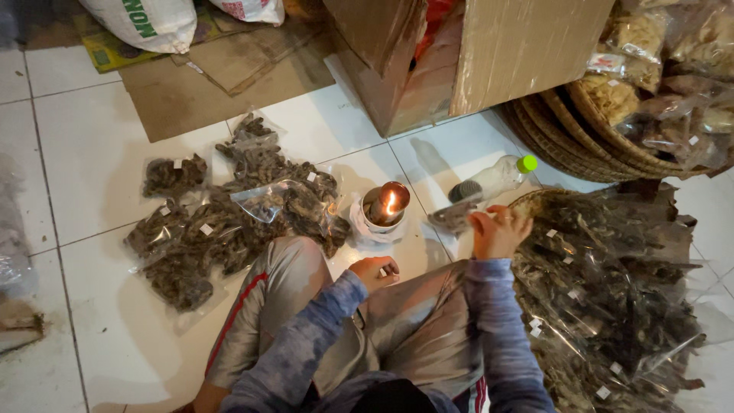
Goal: The person sits on the floor and seals clear plastic bags filled with dried seafood by pinching the open end and melting it closed over the flame of a small oil lamp. They take filled bags one at a time from a basket, press and melt the opening, and set the sealed bag on the floor beside them.
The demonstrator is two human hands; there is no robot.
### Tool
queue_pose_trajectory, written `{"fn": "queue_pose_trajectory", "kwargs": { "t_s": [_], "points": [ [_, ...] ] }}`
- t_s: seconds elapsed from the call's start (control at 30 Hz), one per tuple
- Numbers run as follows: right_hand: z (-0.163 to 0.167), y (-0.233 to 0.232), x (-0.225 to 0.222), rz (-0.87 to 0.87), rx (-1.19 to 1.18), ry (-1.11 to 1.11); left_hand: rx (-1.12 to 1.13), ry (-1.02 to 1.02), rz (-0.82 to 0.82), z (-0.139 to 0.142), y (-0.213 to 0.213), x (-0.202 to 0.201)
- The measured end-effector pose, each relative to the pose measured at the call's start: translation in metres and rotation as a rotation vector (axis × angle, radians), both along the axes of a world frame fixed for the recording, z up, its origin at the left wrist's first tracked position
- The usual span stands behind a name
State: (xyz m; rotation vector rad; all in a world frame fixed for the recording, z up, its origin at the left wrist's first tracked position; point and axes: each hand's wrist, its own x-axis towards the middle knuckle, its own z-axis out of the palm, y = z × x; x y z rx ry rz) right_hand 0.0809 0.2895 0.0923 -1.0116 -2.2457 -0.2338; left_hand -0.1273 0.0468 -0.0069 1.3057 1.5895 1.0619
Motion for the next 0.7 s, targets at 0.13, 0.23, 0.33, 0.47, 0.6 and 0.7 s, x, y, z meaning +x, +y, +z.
{"fn": "queue_pose_trajectory", "kwargs": {
  "t_s": [0.13, 0.23, 0.33, 0.47, 0.6, 0.7],
  "points": [
    [0.013, -0.014, -0.001, 0.076, 0.018, -0.044, 0.128, 0.056, -0.046, 0.003, 0.003, 0.005],
    [0.031, -0.044, -0.004, 0.15, 0.006, -0.054, 0.37, 0.144, -0.011, 0.015, 0.01, 0.012],
    [0.07, -0.076, 0.003, 0.139, 0.032, -0.066, 0.483, 0.276, 0.082, 0.04, 0.008, 0.017],
    [0.13, -0.114, 0.001, 0.289, -0.026, -0.013, 0.644, 0.681, 0.146, 0.081, -0.001, 0.019],
    [0.164, -0.149, -0.018, 0.555, -0.121, 0.021, 0.165, 0.138, 0.162, 0.093, -0.009, 0.025],
    [0.162, -0.164, -0.03, 0.65, -0.199, 0.051, 0.351, -0.253, 0.097, 0.077, -0.013, 0.03]
  ]
}}
